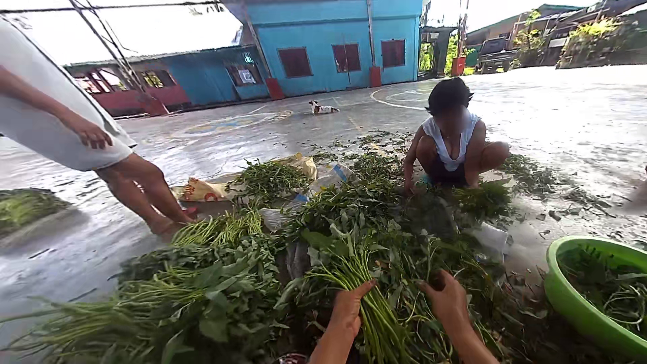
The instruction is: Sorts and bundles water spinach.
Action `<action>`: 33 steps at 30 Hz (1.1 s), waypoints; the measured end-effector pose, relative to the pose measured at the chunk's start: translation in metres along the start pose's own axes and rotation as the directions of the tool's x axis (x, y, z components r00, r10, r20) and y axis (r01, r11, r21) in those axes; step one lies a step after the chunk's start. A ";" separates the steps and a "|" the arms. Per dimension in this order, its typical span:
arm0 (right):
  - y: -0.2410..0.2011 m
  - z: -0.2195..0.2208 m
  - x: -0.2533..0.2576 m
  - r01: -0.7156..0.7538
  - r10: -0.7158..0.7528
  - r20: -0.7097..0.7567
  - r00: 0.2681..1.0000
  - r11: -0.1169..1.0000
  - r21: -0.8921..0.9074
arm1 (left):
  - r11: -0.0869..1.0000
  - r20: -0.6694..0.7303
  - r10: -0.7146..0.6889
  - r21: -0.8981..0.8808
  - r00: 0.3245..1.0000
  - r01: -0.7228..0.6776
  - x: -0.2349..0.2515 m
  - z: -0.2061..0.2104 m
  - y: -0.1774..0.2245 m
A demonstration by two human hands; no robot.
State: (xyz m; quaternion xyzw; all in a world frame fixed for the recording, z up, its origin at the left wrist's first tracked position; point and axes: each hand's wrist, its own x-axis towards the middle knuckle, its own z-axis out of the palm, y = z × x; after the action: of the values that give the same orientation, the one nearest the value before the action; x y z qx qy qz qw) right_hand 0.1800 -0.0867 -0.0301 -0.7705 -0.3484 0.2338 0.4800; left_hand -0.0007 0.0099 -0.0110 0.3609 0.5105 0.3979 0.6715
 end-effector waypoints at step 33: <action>0.161 -0.022 0.139 0.191 0.084 0.351 0.933 0.710 -0.678 | 0.999 -0.097 -0.039 -0.033 0.995 0.036 0.025 -0.004 -0.003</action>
State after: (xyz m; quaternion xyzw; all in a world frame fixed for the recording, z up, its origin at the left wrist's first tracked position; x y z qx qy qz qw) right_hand 0.3354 -0.0415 -0.1691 -0.8281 -0.5145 0.2051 0.0867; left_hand 0.0001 0.0311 -0.0247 0.3210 0.5430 0.4103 0.6586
